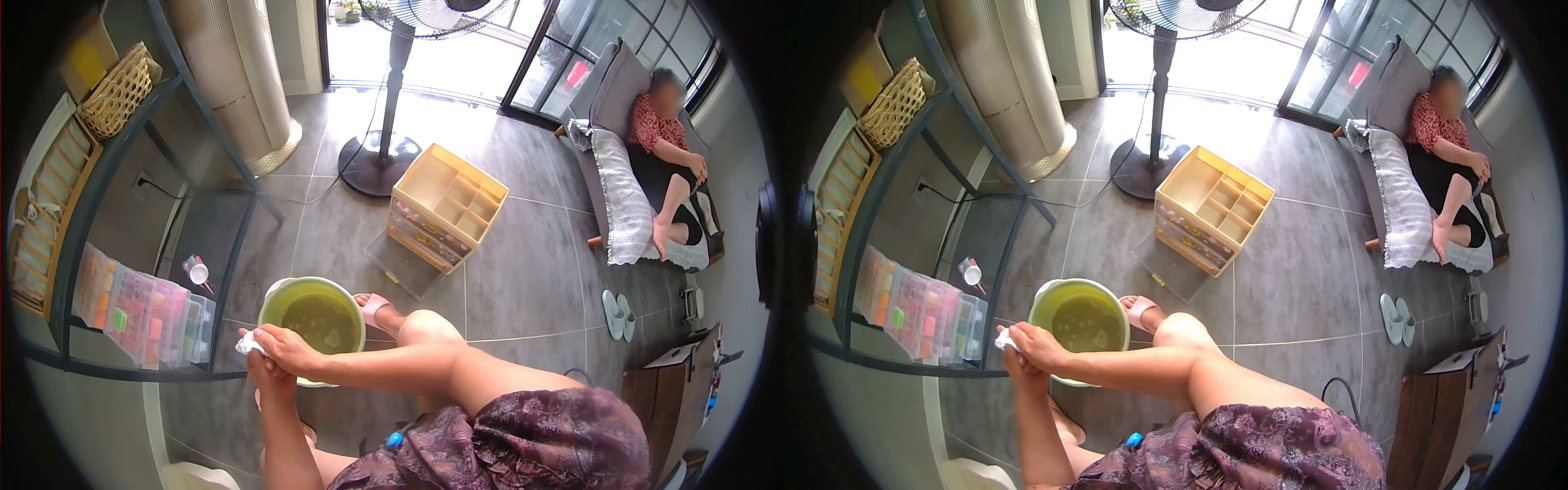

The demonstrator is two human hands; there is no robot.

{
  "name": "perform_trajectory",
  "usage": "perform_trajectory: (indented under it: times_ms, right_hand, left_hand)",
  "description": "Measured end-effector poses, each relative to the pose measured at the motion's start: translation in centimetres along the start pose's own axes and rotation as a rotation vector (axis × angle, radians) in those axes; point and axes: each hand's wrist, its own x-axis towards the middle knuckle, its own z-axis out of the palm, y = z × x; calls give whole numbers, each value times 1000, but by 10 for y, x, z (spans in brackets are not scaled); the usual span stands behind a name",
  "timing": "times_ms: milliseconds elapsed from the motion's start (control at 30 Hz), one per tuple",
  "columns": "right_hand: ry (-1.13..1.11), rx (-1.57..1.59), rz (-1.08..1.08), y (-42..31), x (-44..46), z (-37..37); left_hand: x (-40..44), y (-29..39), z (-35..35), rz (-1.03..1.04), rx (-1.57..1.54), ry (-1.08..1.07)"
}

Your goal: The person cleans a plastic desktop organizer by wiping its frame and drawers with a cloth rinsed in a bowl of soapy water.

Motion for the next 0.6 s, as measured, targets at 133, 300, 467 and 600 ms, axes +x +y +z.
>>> perform_trajectory:
  times_ms: [133,300,467,600]
  right_hand:
    - [86,-19,-105,10,4,1]
    - [142,-36,-199,29,16,-5]
    - [181,66,-72,30,20,-11]
    - [125,177,-92,25,13,-10]
  left_hand:
    - [1,-9,47,286,292,378]
    - [2,-4,50,513,876,353]
    - [0,16,57,441,501,347]
    - [2,17,53,264,-41,109]
